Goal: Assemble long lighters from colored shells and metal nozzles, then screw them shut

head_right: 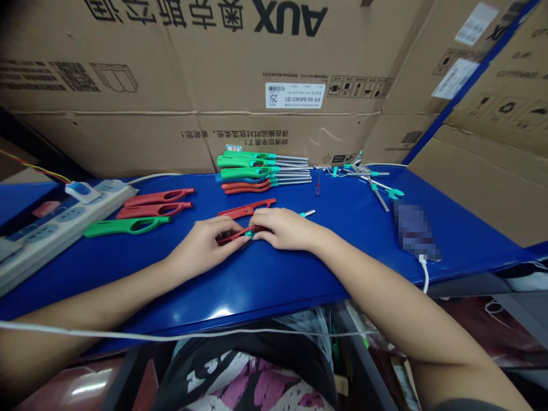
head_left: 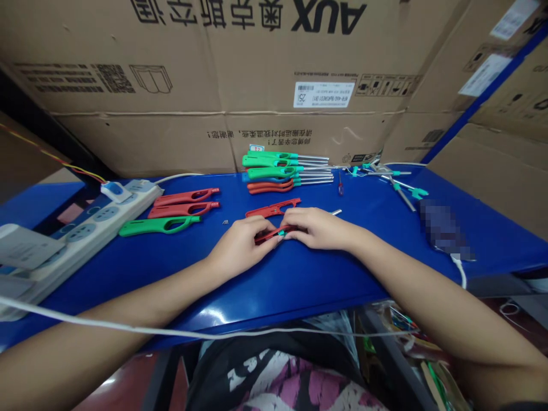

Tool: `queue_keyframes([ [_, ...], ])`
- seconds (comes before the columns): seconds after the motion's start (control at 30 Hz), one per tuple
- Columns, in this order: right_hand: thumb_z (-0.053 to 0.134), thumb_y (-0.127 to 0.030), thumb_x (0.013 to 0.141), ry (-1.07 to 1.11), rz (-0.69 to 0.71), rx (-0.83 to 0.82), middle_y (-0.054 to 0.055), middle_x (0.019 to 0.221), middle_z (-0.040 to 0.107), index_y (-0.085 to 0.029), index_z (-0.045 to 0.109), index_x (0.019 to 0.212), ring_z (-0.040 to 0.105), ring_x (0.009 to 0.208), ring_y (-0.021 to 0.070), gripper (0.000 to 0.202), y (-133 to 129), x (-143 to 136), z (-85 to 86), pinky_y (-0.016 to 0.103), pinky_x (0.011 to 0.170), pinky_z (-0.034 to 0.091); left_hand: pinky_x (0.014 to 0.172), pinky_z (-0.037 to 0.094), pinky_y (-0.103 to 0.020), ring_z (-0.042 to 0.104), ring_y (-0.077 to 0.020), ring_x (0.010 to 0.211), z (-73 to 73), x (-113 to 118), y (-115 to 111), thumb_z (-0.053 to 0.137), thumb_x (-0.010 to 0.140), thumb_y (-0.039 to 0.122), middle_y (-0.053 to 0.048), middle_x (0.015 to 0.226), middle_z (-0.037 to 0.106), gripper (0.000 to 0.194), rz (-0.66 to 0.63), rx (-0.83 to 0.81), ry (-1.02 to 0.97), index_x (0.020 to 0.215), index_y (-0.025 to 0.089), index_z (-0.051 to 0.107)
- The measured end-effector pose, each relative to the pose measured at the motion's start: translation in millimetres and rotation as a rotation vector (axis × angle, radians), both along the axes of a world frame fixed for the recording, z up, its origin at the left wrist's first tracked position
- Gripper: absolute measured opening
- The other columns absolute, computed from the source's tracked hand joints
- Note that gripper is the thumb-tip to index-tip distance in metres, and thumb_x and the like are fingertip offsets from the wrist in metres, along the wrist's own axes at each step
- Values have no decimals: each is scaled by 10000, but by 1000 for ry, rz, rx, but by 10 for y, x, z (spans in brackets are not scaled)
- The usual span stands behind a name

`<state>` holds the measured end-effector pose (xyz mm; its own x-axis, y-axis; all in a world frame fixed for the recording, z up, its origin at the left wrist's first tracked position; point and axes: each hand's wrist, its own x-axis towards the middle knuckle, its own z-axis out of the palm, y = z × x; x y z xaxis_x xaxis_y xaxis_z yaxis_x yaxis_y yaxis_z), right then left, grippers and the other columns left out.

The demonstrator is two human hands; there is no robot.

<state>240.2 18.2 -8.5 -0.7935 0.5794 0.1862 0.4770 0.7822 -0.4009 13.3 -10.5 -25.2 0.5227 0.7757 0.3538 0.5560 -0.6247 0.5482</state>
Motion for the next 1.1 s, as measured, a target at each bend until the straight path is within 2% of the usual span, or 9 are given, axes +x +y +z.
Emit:
queue_keyframes([
  [0.27,606,-213,942,109,15,-7,83,1016,624,-157,658,1010,601,853,175,103,52,-7,-78,303,775,491,678,441,-272,622,-159,733,-20,-42,59,648,915,342,-23,824,701,188,4,-39,-22,881,179,735],
  [0.43,646,-281,924,73,-9,35,84,1102,605,-189,644,1138,604,893,178,233,43,54,-19,296,765,493,661,440,-268,630,-159,722,-26,-60,86,656,906,370,-27,825,709,209,39,-41,-36,866,184,741],
  [0.57,663,-298,911,-26,-88,97,66,1070,646,-193,677,1044,623,896,185,170,61,137,50,294,743,471,661,445,-265,641,-160,727,-27,-57,84,662,898,376,-25,829,721,211,54,-42,-41,861,186,747],
  [0.67,661,-323,918,-31,-83,114,58,1021,680,-197,696,960,611,937,200,138,89,169,71,311,784,465,656,449,-264,645,-157,711,-24,-50,84,664,893,379,-23,826,732,215,62,-56,-59,855,188,754],
  [0.83,668,-317,918,-3,-21,6,67,960,711,-177,702,939,578,936,206,145,100,178,109,333,850,459,649,453,-263,648,-154,692,-10,-36,78,675,881,386,-18,805,740,218,69,-94,-83,844,190,763],
  [0.93,687,-320,904,9,-32,-63,60,889,702,-173,690,890,567,894,198,147,104,189,119,317,810,448,649,456,-259,638,-144,676,-18,-27,70,677,883,383,-15,813,741,217,54,-91,-104,854,186,763],
  [1.1,694,-313,889,-15,-58,-63,52,789,643,-160,641,785,539,818,183,193,124,208,96,292,735,416,639,453,-252,631,-138,665,-31,-28,77,666,897,416,-9,805,740,249,18,-99,-79,879,189,768],
])
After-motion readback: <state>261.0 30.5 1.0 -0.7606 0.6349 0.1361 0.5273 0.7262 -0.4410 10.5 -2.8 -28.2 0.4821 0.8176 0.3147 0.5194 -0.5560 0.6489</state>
